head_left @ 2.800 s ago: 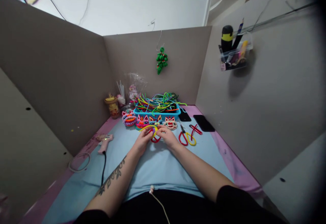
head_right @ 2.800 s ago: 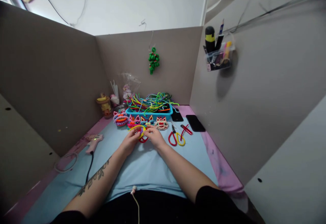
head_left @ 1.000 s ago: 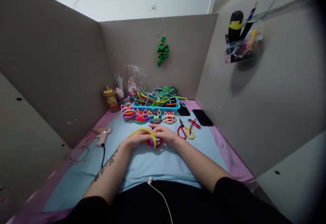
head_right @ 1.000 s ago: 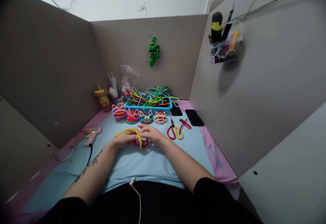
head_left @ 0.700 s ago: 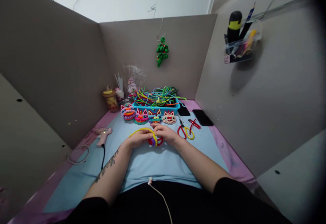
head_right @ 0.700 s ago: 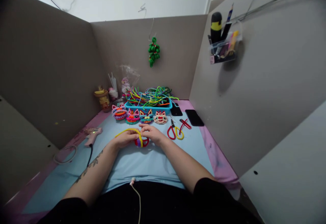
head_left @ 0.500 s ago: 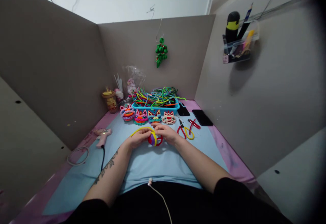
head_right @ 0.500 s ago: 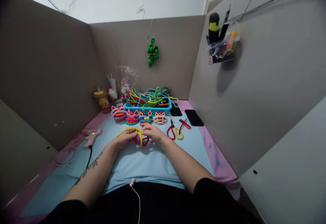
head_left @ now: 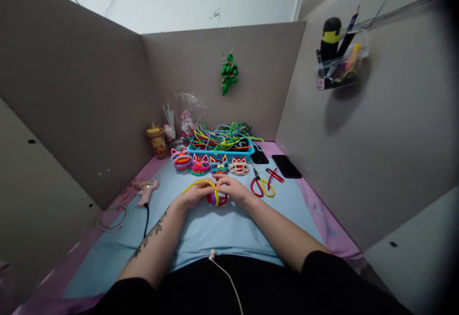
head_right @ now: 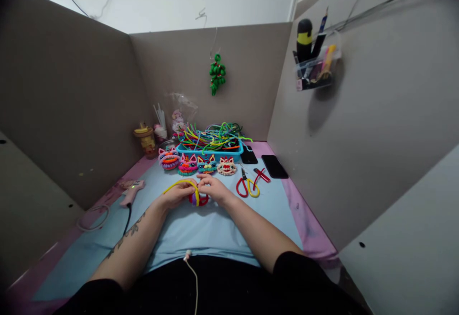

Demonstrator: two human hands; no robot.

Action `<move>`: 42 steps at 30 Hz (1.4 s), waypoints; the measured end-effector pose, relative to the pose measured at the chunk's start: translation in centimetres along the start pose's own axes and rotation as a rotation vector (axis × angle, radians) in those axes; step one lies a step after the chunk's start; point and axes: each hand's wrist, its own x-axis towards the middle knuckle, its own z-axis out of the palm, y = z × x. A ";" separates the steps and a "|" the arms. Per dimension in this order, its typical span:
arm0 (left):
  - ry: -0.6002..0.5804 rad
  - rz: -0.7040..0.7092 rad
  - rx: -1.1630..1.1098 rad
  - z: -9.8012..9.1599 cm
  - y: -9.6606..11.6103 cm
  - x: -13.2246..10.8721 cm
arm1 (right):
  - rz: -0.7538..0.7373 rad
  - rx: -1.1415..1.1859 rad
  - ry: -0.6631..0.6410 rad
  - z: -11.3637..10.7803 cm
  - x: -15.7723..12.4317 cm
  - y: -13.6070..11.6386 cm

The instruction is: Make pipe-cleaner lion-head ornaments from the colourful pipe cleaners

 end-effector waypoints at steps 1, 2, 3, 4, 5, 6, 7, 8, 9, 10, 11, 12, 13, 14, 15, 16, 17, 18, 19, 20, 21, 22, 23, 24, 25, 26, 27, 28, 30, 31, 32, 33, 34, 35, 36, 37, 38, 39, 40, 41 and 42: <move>0.003 -0.001 -0.004 0.0 0.0 0.0 | 0.002 0.010 0.002 -0.1 0.0 0.0; 0.004 0.001 -0.008 -0.1 0.0 0.0 | 0.004 0.026 -0.001 -0.3 0.1 0.1; 0.007 0.006 -0.011 -0.1 0.0 0.1 | 0.004 0.045 -0.009 -0.5 0.1 0.1; 0.009 0.012 -0.015 -0.1 0.0 0.1 | 0.005 0.061 -0.023 -0.6 0.1 0.2; 0.012 0.022 -0.018 -0.1 0.0 0.1 | 0.006 0.074 -0.037 -0.7 0.2 0.2; 0.015 0.033 -0.021 0.0 0.0 0.1 | 0.008 0.084 -0.048 -0.8 0.1 0.2; 0.018 0.044 -0.023 0.0 0.0 0.1 | 0.010 0.090 -0.054 -0.8 0.1 0.2; 0.020 0.057 -0.022 0.1 0.0 0.1 | 0.010 0.094 -0.054 -0.8 0.1 0.2; 0.021 0.072 -0.016 0.1 0.1 0.1 | 0.011 0.098 -0.046 -0.7 0.1 0.2; 0.022 0.090 -0.006 0.2 0.1 0.1 | 0.015 0.103 -0.036 -0.6 0.1 0.1; 0.022 0.107 0.008 0.3 0.1 0.1 | 0.022 0.109 -0.028 -0.5 0.1 0.1; 0.020 0.120 0.024 0.3 0.2 0.1 | 0.034 0.113 -0.024 -0.4 0.1 0.1; 0.017 0.128 0.042 0.4 0.2 0.1 | 0.048 0.115 -0.022 -0.4 0.1 0.1; 0.013 0.131 0.060 0.4 0.2 0.1 | 0.063 0.112 -0.021 -0.3 0.1 0.1; 0.011 0.133 0.080 0.4 0.2 0.2 | 0.077 0.103 -0.020 -0.4 0.2 0.1; 0.011 0.132 0.102 0.4 0.1 0.2 | 0.086 0.086 -0.018 -0.5 0.2 0.1; 0.015 0.133 0.126 0.4 0.1 0.2 | 0.091 0.062 -0.017 -0.6 0.2 0.1; 0.022 0.134 0.155 0.4 0.0 0.2 | 0.093 0.033 -0.019 -0.8 0.2 0.1; 0.029 0.137 0.189 0.3 -0.1 0.2 | 0.094 0.005 -0.026 -0.9 0.2 0.1; 0.032 0.141 0.225 0.3 -0.1 0.3 | 0.095 -0.017 -0.036 -1.1 0.2 0.1; 0.030 0.143 0.262 0.2 -0.2 0.3 | 0.097 -0.034 -0.047 -1.2 0.2 0.1; 0.027 0.145 0.297 0.2 -0.2 0.3 | 0.098 -0.042 -0.055 -1.3 0.2 0.1; 0.027 0.149 0.327 0.2 -0.3 0.3 | 0.096 -0.047 -0.060 -1.3 0.2 0.1; 0.027 0.155 0.351 0.2 -0.3 0.4 | 0.090 -0.053 -0.058 -1.3 0.2 0.2; 0.030 0.163 0.369 0.2 -0.3 0.4 | 0.080 -0.062 -0.048 -1.3 0.3 0.2; 0.035 0.173 0.384 0.3 -0.3 0.4 | 0.066 -0.073 -0.031 -1.3 0.3 0.3; 0.042 0.185 0.395 0.3 -0.3 0.4 | 0.052 -0.083 -0.007 -1.2 0.4 0.4; 0.053 0.197 0.401 0.4 -0.3 0.5 | 0.040 -0.090 0.022 -1.2 0.5 0.5; 0.094 0.214 0.396 0.5 -0.2 0.6 | 0.013 -0.108 0.080 -1.2 0.7 0.7; 0.123 0.222 0.382 0.5 -0.2 0.6 | -0.008 -0.127 0.103 -1.2 0.7 0.7; 0.156 0.234 0.361 0.5 -0.2 0.7 | -0.036 -0.153 0.122 -1.2 0.8 0.7; 0.196 0.253 0.336 0.5 -0.2 0.8 | -0.067 -0.180 0.137 -1.2 0.8 0.6; 0.246 0.279 0.311 0.4 -0.2 0.9 | -0.099 -0.204 0.148 -1.2 0.8 0.5; 0.301 0.308 0.288 0.2 -0.2 0.9 | -0.128 -0.223 0.158 -1.2 0.8 0.4; 0.357 0.334 0.266 0.0 -0.2 1.0 | -0.155 -0.234 0.169 -1.2 0.7 0.2; 0.397 0.345 0.243 -0.2 -0.2 1.1 | -0.182 -0.242 0.178 -1.1 0.6 0.0; 0.411 0.338 0.218 -0.3 -0.2 1.2 | -0.209 -0.252 0.185 -1.1 0.5 -0.2; 0.395 0.314 0.190 -0.4 -0.3 1.2 | -0.234 -0.266 0.188 -1.1 0.4 -0.4; 0.361 0.281 0.160 -0.5 -0.3 1.2 | -0.255 -0.284 0.186 -1.1 0.3 -0.5; 0.320 0.247 0.130 -0.5 -0.3 1.2 | -0.269 -0.301 0.180 -1.1 0.2 -0.6; 0.285 0.220 0.103 -0.5 -0.3 1.1 | -0.276 -0.315 0.170 -1.2 0.2 -0.6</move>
